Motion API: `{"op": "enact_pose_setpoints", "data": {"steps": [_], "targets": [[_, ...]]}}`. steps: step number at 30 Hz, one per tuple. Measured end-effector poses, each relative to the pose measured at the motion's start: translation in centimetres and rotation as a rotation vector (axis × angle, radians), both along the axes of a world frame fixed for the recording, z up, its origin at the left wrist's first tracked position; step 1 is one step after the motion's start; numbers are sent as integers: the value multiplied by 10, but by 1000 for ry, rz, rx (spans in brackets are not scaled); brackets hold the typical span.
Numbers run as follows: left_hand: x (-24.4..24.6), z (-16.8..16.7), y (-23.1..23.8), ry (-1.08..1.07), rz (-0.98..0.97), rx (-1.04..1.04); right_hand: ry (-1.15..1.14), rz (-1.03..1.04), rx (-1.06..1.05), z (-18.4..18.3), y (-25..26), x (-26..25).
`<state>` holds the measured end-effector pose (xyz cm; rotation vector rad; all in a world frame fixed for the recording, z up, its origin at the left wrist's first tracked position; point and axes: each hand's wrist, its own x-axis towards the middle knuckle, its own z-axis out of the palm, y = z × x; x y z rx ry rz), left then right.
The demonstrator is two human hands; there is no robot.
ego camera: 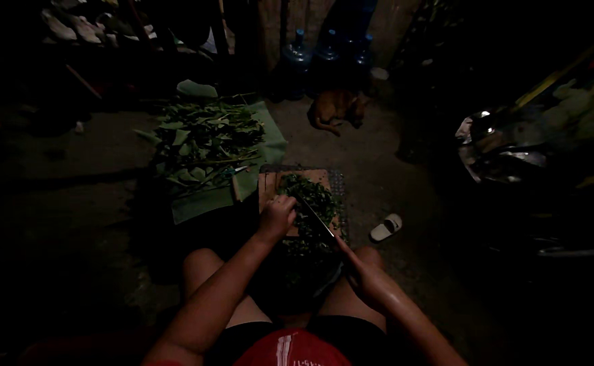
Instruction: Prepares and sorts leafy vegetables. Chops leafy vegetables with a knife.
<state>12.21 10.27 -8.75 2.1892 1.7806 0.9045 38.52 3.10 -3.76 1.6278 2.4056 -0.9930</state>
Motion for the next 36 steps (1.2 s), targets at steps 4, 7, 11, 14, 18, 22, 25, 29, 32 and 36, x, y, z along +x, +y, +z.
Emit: {"op": "enact_pose_setpoints", "data": {"steps": [4,7,11,14,18,22,25,29,32,36], "targets": [[-17,26,15,-228,127,-82,40,-43,-119,6,2,2],[-26,29,43,-330,244,-89,143,-68,-96,10,-1,7],[-21,32,74,-283,293,-256,259,-163,14,16,-7,22],[-1,41,81,-207,262,-313,263,-234,50,10,-5,35],[22,48,86,-220,121,-355,207,-270,-32,0,-1,35],[28,56,70,-224,-126,-319,228,-261,-79,-7,0,31],[33,45,41,-96,-191,-181,243,-245,-52,-5,-1,32],[37,34,19,-93,-141,-141,173,-177,67,11,-4,28],[39,21,19,-109,-112,-60,34,-141,100,26,-7,21],[41,10,21,-122,-92,8,-125,-91,102,25,-4,12]]}}
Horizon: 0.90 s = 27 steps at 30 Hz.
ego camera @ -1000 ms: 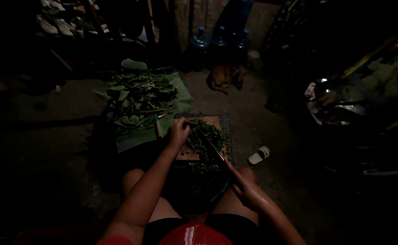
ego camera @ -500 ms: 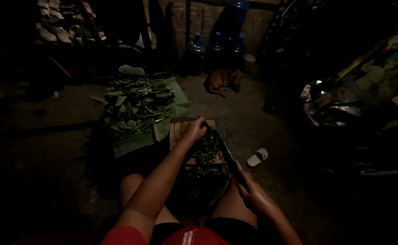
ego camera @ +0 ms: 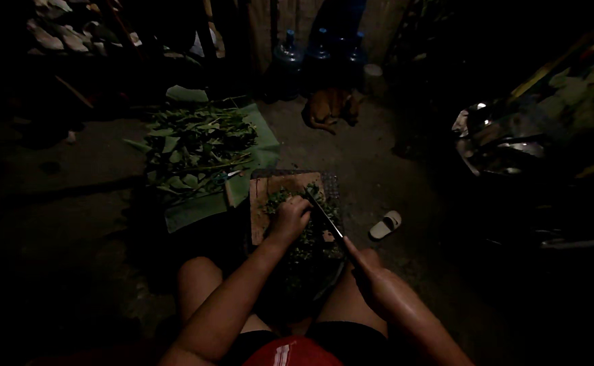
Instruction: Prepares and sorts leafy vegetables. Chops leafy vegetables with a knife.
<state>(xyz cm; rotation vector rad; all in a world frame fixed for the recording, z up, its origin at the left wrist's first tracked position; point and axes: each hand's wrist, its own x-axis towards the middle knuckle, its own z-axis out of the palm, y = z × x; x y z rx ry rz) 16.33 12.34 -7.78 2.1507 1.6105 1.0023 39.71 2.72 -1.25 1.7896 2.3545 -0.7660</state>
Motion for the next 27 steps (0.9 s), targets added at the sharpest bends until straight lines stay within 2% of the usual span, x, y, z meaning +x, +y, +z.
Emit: {"op": "enact_pose_setpoints", "data": {"steps": [6,10,14,17,21,27], "targets": [[-6,-3,2,37,-48,0,-85,68,-175,1,30,-17],[-6,-1,-4,15,-29,-46,-12,40,-129,-8,24,-13],[-1,-5,-8,-24,64,-49,-25,35,-46,14,14,-5],[1,-11,-9,-49,88,1,-71,35,-85,26,6,-6],[0,-16,-5,-31,49,57,-104,42,-109,11,11,-14],[-7,-15,-6,58,5,53,-18,53,-165,-10,27,-21]]}}
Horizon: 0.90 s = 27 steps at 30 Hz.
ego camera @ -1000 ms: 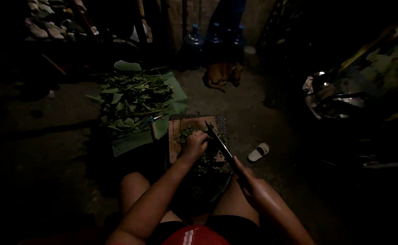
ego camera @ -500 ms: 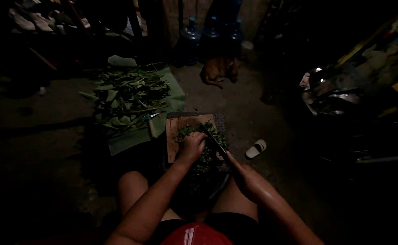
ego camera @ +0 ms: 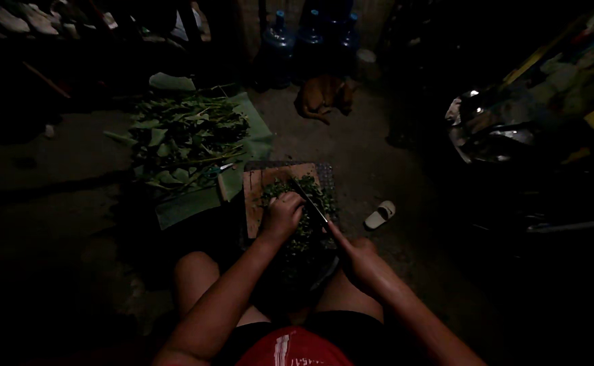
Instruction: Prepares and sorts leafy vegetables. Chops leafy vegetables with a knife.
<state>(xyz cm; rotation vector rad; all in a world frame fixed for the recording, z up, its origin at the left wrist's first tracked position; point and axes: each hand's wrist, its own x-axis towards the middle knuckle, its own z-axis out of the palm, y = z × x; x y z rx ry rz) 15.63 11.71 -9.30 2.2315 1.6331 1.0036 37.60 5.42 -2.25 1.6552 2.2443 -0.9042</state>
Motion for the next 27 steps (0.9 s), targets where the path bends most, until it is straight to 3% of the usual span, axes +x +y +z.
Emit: {"op": "enact_pose_setpoints", "data": {"steps": [4,9,15,21,27], "targets": [[2,2,-10,25,39,-38,1,-16,42,11,-5,8],[5,-5,-12,-44,73,71,-59,11,94,31,-19,11],[1,-9,-11,11,50,42,-47,19,4,6,-9,2],[-1,-3,-14,16,78,18,64,2,48,-4,-9,3],[1,-6,-11,-93,121,6,-51,-6,102,33,-25,11]]}}
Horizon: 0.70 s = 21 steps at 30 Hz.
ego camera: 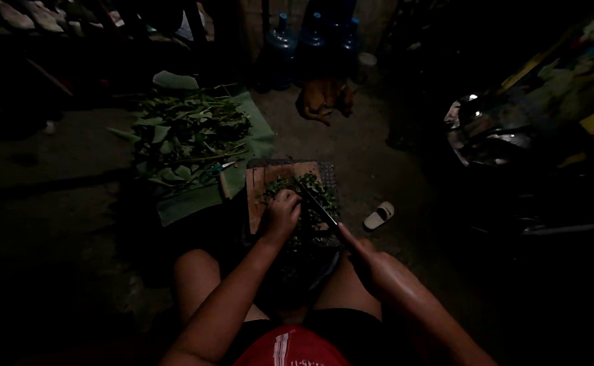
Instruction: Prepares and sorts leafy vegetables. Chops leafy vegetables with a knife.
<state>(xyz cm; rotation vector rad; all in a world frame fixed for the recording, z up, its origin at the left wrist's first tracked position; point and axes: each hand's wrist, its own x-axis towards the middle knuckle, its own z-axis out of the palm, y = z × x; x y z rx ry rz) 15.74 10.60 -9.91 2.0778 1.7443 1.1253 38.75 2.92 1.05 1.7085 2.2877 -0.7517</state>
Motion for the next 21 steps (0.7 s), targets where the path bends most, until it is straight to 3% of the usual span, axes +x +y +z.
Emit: {"op": "enact_pose_setpoints", "data": {"steps": [10,18,21], "targets": [[-10,1,0,112,-90,-5,38,34,-74,-33,21,-17],[-6,9,-6,14,14,-73,-33,37,-3,4,3,-6],[-6,1,-5,9,5,5,-57,38,-6,-2,-4,-5]]}}
